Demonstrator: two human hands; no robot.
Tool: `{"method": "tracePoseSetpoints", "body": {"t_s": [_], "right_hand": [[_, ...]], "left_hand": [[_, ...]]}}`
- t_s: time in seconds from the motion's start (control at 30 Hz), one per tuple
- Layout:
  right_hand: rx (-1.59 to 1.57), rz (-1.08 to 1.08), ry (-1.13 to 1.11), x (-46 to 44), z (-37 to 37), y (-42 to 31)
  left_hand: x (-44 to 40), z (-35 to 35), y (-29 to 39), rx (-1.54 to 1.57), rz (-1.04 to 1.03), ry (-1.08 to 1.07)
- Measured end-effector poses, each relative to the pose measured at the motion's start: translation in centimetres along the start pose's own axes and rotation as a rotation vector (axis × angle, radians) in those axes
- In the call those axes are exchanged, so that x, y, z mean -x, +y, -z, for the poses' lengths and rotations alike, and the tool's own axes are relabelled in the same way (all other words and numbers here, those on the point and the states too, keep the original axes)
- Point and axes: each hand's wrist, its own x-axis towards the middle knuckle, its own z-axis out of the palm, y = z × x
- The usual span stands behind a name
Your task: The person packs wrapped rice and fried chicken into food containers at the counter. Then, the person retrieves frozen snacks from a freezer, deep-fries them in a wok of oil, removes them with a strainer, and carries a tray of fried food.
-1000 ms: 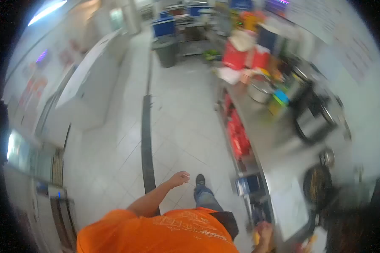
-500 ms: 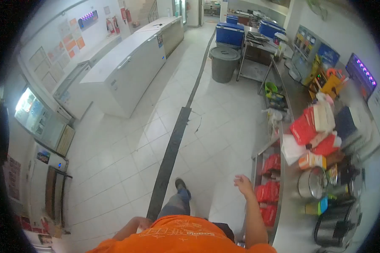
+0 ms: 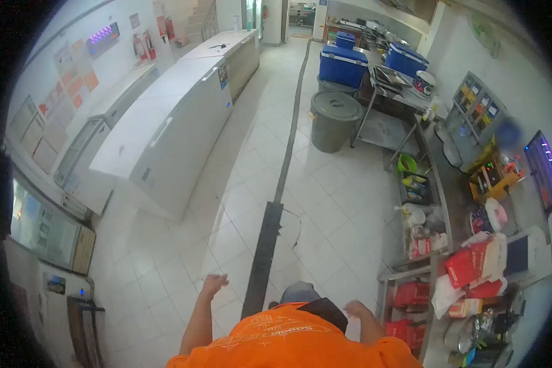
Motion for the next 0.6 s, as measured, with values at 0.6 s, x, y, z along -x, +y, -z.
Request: {"method": "tracePoseSetpoints", "body": {"t_s": [0.6], "right_hand": [[0.492,0.470,0.537,-39.2,65.2,-39.9]], "left_hand": [[-50.5,20.6,22.9,0.571,0.202,0.265]]}}
